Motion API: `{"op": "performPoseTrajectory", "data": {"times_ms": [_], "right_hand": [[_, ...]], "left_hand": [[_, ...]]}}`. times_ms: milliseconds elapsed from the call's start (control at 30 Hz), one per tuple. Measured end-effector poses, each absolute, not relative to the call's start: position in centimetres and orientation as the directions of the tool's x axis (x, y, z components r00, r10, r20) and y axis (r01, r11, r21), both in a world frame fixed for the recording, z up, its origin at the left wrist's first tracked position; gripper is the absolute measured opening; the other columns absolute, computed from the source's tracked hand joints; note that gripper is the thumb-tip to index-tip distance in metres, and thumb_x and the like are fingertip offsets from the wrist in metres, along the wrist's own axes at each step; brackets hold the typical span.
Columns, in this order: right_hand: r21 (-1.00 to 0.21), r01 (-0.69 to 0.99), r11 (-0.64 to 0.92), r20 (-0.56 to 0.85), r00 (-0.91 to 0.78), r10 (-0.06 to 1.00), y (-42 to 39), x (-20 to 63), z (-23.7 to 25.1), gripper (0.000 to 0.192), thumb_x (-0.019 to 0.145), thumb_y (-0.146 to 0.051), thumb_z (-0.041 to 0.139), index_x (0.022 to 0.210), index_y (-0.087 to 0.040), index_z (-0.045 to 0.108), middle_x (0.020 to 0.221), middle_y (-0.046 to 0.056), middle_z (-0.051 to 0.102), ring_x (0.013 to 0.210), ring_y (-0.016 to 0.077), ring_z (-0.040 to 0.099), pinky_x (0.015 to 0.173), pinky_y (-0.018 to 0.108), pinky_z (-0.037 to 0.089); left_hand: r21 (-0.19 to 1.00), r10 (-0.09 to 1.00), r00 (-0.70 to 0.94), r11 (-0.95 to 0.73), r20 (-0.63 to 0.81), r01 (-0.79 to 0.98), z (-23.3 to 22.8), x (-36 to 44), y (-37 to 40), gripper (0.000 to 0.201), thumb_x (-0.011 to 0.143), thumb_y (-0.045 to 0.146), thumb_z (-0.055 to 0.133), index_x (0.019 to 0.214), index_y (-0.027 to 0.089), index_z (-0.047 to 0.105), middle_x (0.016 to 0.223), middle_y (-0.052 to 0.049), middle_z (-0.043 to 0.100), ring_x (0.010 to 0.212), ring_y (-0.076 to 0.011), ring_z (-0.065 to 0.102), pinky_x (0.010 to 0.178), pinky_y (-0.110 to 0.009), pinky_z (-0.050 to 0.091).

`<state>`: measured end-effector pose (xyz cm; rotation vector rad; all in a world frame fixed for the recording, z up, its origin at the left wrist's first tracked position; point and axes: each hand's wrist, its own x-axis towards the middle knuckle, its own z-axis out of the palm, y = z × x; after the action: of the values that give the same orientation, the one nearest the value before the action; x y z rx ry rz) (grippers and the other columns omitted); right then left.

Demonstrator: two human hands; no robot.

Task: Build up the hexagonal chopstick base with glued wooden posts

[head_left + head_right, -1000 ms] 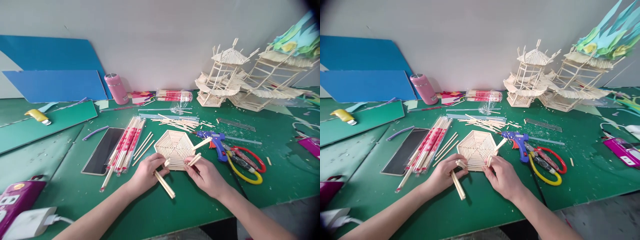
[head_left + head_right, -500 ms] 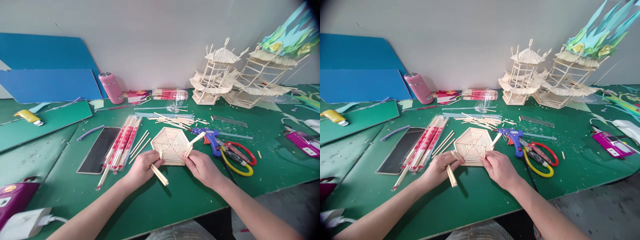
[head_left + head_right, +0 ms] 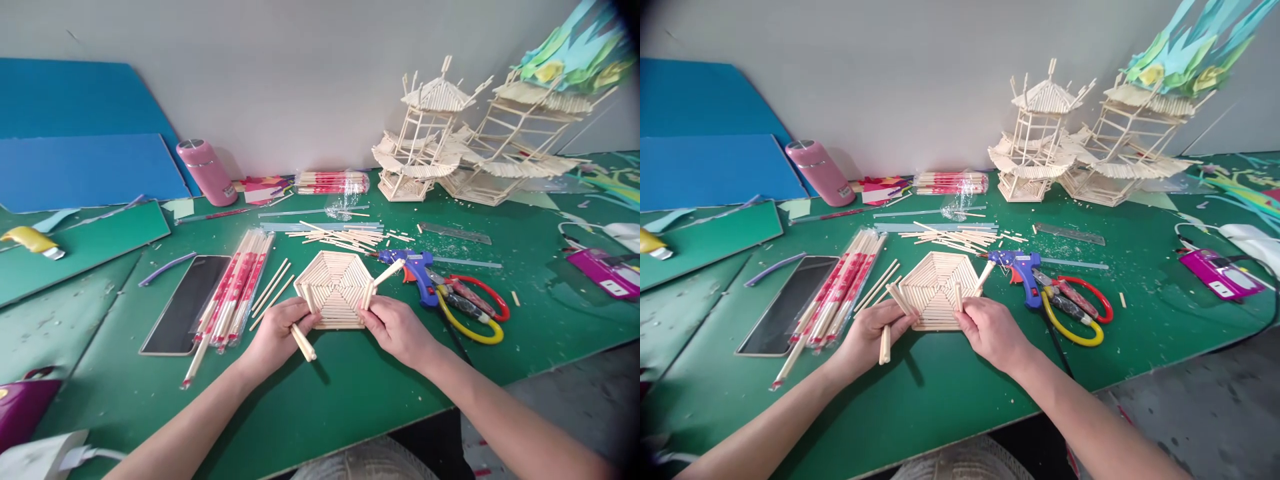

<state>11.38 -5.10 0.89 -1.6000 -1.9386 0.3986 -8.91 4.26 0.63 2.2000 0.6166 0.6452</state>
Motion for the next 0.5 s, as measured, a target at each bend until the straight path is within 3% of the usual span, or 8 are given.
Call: {"op": "performPoseTrajectory", "data": {"times_ms": [500], "right_hand": [[-0.589,0.774,0.232,0.223,-0.121,0.967,-4.74,11.61,0.85,0.023,0.088,-0.022,0.035,0.072,-0.018,0.051,0.071,0.004,0.058,0.068,0.0157,0.056,0.063,0.026,0.042]], "left_hand": [[0.793,0.627,0.746,-0.562,0.225,0.234,0.85,-8.66,4.15,0.023,0.083,0.021,0.046,0.065,0.014,0.057,0.07,-0.005,0.055,0.071,-0.0147,0.055,0.064,-0.023,0.045]]}}
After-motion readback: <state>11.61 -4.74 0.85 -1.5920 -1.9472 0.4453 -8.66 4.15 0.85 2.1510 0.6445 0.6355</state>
